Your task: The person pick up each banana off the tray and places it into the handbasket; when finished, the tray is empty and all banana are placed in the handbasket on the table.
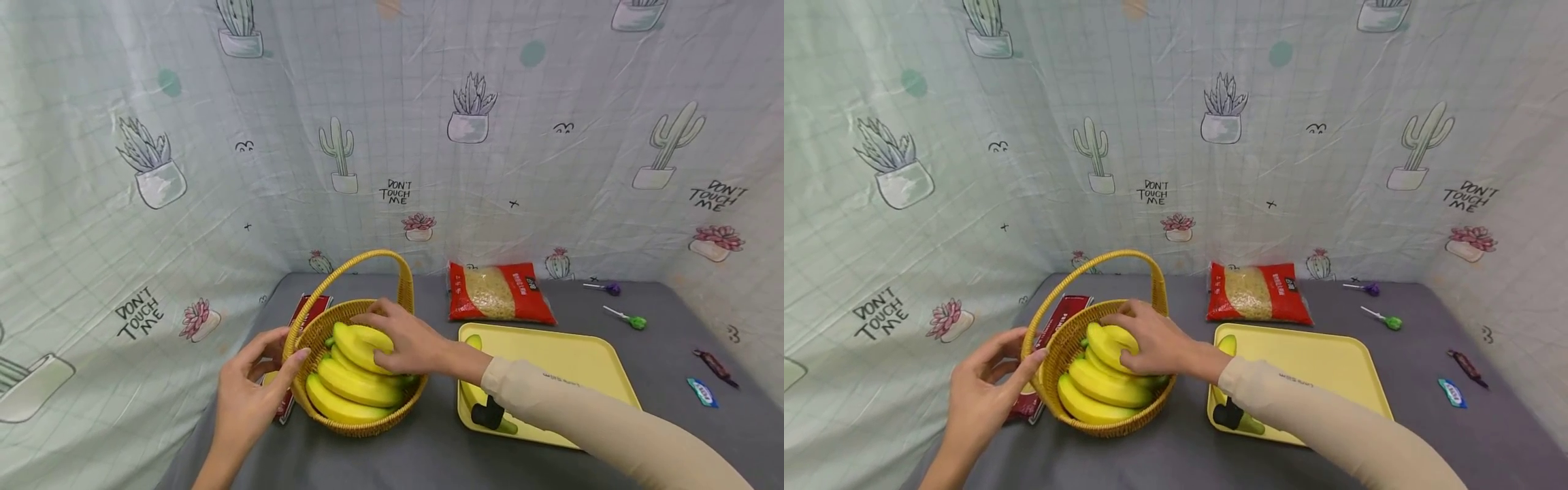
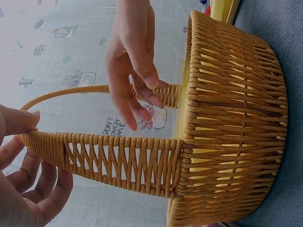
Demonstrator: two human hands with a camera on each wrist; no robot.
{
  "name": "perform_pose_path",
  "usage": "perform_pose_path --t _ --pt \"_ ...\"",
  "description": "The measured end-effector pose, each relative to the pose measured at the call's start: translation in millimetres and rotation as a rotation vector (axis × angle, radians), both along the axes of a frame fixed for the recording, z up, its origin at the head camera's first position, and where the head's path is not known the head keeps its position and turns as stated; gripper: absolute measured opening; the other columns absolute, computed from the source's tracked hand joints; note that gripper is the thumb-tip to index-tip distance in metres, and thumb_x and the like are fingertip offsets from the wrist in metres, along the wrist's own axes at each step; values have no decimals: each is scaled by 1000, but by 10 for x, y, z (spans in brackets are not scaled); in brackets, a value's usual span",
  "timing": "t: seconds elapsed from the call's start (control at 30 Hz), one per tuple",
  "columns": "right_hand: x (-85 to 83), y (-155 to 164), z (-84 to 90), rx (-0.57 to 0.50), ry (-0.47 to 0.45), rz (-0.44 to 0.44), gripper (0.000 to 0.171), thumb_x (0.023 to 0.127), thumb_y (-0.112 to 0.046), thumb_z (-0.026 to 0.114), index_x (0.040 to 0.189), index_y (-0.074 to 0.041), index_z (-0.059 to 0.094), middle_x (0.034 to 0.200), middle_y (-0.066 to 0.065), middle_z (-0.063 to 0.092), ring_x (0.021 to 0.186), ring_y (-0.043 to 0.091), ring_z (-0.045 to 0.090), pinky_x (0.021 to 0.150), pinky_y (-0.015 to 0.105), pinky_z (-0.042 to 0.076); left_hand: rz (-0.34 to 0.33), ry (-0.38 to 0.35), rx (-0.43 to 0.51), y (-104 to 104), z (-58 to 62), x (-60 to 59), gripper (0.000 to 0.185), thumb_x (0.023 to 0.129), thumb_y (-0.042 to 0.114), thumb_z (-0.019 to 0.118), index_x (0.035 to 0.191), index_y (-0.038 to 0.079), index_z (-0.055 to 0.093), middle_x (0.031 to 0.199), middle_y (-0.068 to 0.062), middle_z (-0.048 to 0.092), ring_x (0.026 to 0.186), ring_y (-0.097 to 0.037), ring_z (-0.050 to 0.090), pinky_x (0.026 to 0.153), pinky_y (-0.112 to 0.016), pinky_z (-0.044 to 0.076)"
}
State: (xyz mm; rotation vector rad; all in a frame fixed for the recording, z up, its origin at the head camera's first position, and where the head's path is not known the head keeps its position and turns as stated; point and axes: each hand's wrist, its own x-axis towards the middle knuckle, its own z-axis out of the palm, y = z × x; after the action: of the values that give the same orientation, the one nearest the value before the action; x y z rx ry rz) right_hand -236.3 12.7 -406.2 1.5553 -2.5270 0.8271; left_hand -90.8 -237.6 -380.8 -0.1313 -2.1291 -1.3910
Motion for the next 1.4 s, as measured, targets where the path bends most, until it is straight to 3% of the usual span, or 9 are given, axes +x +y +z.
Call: perform_pose_path --t 0.47,0.67,0.97,1.4 --pt "112 363 33 -129 8 -99 53 95 -5 68 147 -16 62 140 7 54 124 20 53 93 39 53 -3 9 -3 -1 -4 4 32 92 5 84 122 14 77 100 -1 72 89 -18 68 77 -22 58" --pt "172 604 -2 -148 19 -172 58 92 -5 71 149 -17 61 139 6 53 126 21 52 99 45 53 -7 22 5 -7 -18 12 34 92 2 84 122 14 77 102 -2 73 89 -18 68 76 -21 58" --pt "292 968 -161 -114 19 -326 67 92 -11 77 154 -23 56 143 5 49 126 20 49 95 45 53 -11 19 10 -8 -33 16 35 91 0 84 123 13 77 102 -3 73 90 -18 69 77 -21 58" --pt "397 1358 -473 -75 47 -462 78 87 -20 85 157 -19 51 142 9 50 121 28 53 91 50 54 -18 20 13 7 -31 12 35 92 0 83 124 13 77 102 -3 73 89 -19 69 76 -22 59"
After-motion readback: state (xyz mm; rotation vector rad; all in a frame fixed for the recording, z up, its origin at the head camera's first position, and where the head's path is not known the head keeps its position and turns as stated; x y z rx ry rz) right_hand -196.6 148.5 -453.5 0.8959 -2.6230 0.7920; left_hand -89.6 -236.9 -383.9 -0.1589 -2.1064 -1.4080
